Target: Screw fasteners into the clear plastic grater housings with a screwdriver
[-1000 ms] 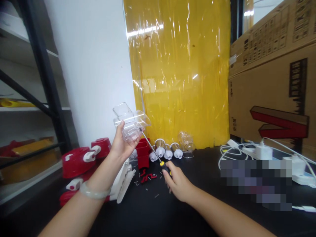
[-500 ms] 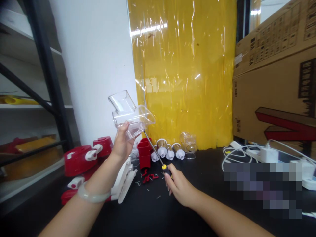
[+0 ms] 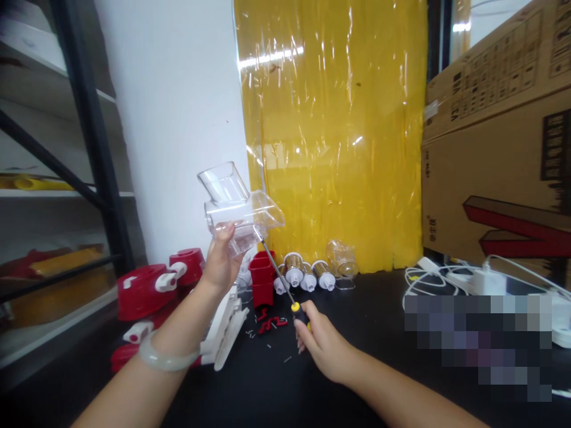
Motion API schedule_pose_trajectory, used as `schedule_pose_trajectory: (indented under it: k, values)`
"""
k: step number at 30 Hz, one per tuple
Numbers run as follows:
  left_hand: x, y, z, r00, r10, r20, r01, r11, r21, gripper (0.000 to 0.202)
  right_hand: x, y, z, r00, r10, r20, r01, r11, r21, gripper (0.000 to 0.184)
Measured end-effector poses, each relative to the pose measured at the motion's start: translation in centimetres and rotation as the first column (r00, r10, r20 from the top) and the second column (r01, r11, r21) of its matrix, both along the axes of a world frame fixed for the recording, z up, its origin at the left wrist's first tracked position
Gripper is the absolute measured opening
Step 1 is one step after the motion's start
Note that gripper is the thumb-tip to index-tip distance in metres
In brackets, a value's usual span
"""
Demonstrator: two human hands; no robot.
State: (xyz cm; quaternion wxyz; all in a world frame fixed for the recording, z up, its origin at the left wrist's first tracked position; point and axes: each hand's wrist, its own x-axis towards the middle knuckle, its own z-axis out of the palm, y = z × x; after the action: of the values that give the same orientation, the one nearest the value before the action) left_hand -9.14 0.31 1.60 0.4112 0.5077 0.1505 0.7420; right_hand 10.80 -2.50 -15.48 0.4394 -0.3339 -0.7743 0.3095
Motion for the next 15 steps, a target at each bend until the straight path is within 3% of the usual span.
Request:
schedule_pose_trajectory:
  k: [6,10,15]
  values:
    - [-0.15,-0.39,-0.13,0.996,-0.007,-0.088,0.012,0.998,0.056,0.053,-0.14,-0.3,0.68,1.0,0.003,0.027,-0.005,0.996,0.086,0.048]
    - [-0.15,-0.58,-0.35,0.985,-0.003,-0.172,0.018,0.996,0.085,0.055,-0.28,-0.41,0.73,0.997,0.061,0.035,-0.062,0.998,0.031,0.04]
    - [0.1,-0.75,-0.25,0.985,-0.008,-0.17,0.014,0.999,0.033,0.057,-0.52,-0.1,0.45,0.997,0.048,0.057,-0.048,0.999,-0.002,0.035]
